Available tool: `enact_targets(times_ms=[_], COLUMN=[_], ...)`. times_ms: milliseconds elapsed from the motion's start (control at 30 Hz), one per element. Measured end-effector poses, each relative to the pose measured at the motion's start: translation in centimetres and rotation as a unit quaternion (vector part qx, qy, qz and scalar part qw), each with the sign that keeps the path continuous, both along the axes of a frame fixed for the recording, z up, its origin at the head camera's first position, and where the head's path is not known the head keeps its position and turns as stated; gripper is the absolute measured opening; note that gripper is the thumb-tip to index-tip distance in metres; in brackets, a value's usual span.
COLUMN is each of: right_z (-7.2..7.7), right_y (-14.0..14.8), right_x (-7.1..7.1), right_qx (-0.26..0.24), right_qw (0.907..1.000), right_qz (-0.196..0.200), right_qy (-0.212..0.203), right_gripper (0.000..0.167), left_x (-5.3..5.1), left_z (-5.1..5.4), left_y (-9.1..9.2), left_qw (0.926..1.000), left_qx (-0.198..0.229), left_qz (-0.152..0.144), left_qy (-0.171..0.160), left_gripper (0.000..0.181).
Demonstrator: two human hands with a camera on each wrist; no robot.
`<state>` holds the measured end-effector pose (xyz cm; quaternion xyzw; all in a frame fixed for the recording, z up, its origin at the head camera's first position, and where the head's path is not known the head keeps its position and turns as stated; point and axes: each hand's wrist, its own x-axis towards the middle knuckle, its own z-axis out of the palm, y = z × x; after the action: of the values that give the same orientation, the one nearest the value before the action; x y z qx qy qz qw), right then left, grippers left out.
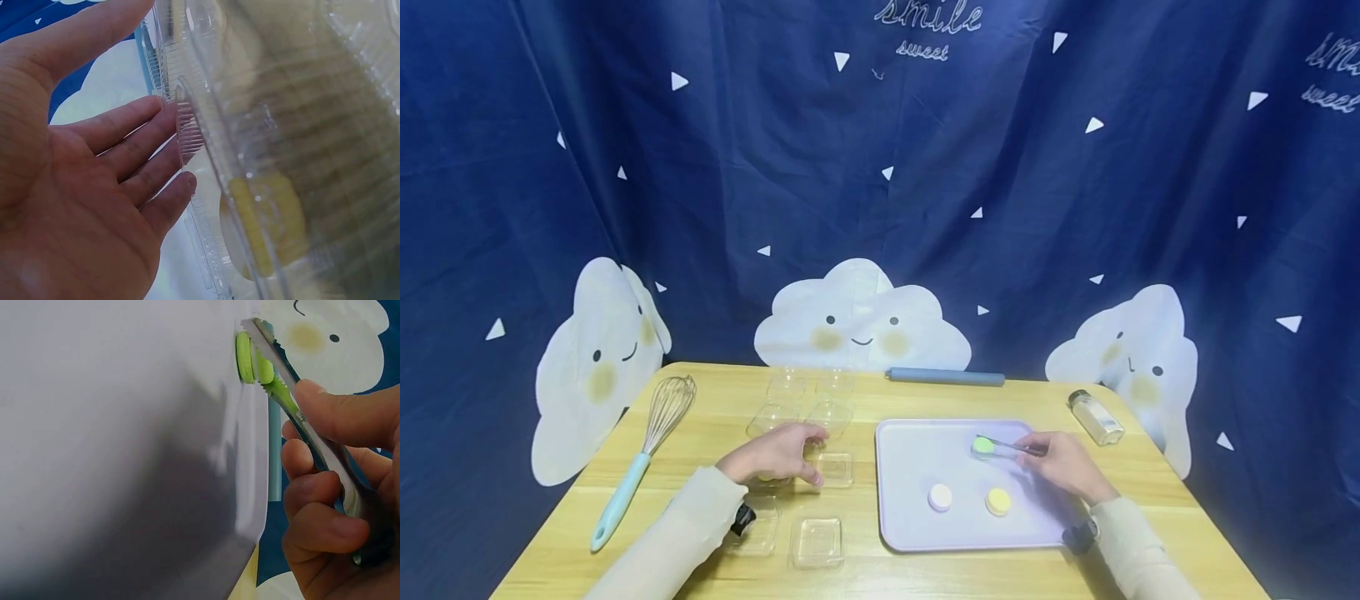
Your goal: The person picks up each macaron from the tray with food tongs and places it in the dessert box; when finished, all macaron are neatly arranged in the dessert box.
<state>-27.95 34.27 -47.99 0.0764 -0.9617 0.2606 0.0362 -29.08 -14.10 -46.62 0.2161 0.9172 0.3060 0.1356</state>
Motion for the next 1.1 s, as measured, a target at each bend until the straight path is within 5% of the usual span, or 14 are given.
enact_targets(times_ms=[500, 833, 1100], right_z=[1.3, 2.0, 3.8], right_y=[-0.9, -2.5, -5.4], right_x=[-0.4, -1.4, -2.2], right_qx=[0.016, -0.075, -0.175], right_qw=[0.9991, 0.9918, 0.9711], right_qz=[-0.027, -0.074, -0.127], right_qy=[0.029, 0.072, 0.102], right_gripper=[0.015, 0.017, 0.026], left_x=[-0.7, -0.2, 0.1], left_z=[-0.1, -0.4, -0.3], left_y=[0.4, 0.1, 0.1], left_qw=[0.9999, 0.9999, 0.9999], left_qx=[0.000, 0.010, 0.011], left_qz=[-0.003, 0.000, 0.007], left_qy=[0.011, 0.005, 0.007], left_gripper=[0.075, 0.076, 0.075])
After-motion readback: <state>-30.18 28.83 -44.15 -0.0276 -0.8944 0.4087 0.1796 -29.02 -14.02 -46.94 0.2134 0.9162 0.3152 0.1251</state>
